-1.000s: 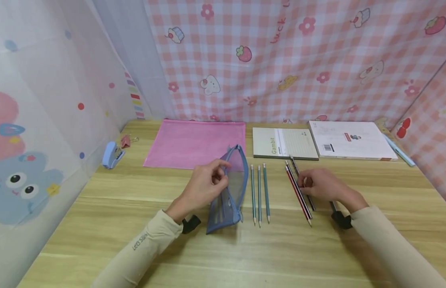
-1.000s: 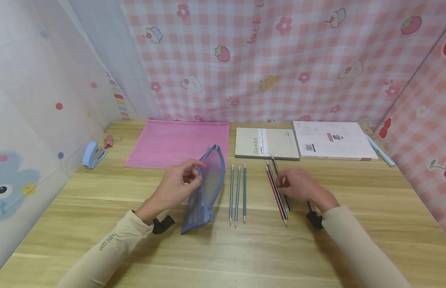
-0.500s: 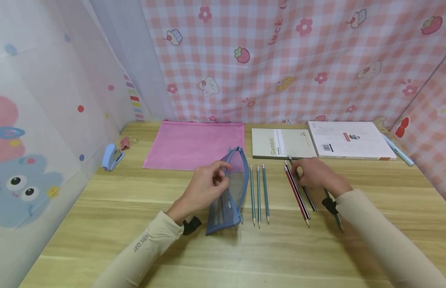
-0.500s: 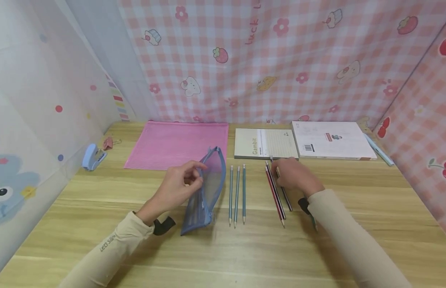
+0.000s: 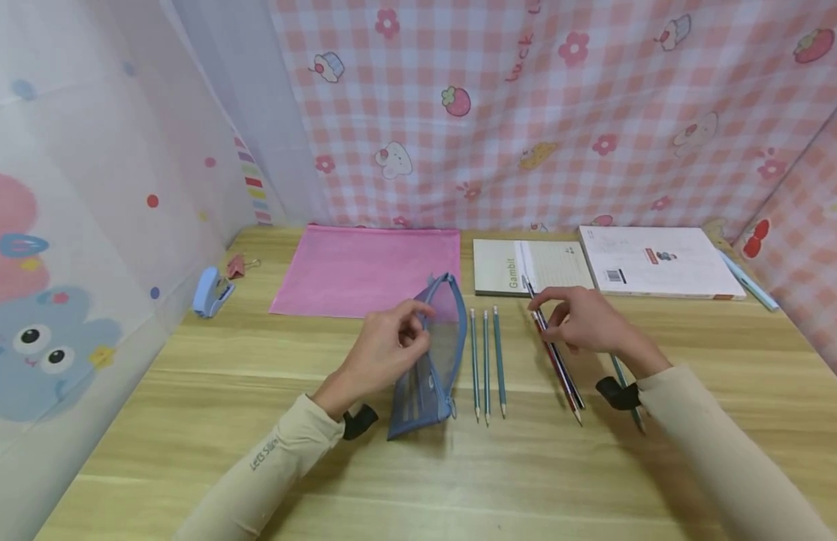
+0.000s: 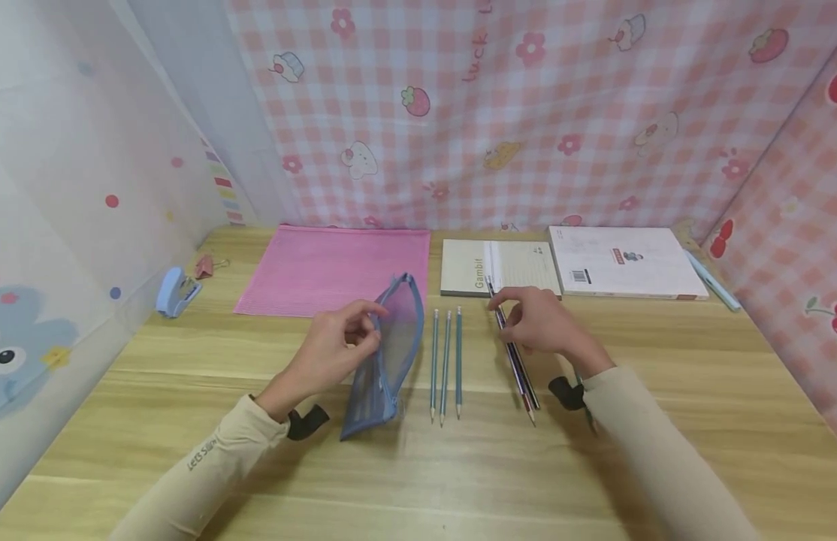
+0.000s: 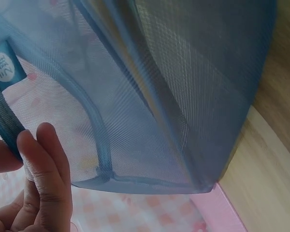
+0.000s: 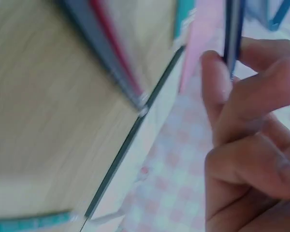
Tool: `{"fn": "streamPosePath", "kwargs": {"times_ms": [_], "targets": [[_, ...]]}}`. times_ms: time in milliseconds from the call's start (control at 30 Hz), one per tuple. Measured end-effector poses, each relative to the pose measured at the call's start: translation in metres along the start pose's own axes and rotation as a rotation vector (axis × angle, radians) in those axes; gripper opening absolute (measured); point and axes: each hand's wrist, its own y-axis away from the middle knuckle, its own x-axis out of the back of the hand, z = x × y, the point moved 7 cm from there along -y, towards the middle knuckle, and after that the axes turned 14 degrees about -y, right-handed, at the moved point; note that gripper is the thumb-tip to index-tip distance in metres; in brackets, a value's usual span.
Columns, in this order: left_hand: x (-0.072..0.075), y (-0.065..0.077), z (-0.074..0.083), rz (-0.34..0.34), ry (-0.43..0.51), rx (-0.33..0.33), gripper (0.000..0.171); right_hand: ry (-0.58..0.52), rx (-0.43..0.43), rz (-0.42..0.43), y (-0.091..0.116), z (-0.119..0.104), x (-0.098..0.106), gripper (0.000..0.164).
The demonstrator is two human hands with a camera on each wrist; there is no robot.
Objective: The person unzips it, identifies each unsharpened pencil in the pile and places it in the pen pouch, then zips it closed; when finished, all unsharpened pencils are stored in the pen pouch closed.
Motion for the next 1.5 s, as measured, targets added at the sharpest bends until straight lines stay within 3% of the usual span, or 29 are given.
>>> {"fn": "streamPosePath", "kwargs": {"times_ms": [267, 467, 600, 833, 1167, 1267, 1400, 1500], "targets": [[-0.003, -0.001, 0.002, -0.004, 0.017, 0.001, 0.030, -0.296, 0.111, 0.044, 0.005, -0.035, -0.015, 0.041], [-0.005, -0.001, 0.004, 0.005, 0.026, -0.012, 0.030, -0.513, 0.186, 0.130, -0.005, -0.059, -0.032, 0.043], [-0.005, -0.001, 0.004, 0.019, 0.032, -0.008, 0.030, -0.564, 0.215, 0.200, -0.017, -0.071, -0.049, 0.043], [-0.005, -0.003, 0.010, 0.037, 0.056, -0.012, 0.032, -0.375, 0.171, 0.222, -0.021, -0.080, -0.082, 0.044], [-0.005, 0.003, 0.005, 0.028, 0.025, 0.024, 0.033, -0.180, 0.177, 0.044, -0.019, -0.087, -0.110, 0.053], [-0.004, 0.003, 0.004, 0.028, 0.017, 0.025, 0.033, -0.130, 0.239, 0.037, -0.015, -0.089, -0.105, 0.052], [-0.005, 0.002, 0.005, 0.018, 0.009, 0.011, 0.032, -0.100, 0.352, 0.164, -0.004, -0.080, -0.078, 0.036], [-0.007, 0.002, 0.007, 0.002, 0.002, -0.005, 0.031, -0.023, 0.385, 0.260, 0.002, -0.062, -0.051, 0.022]]}}
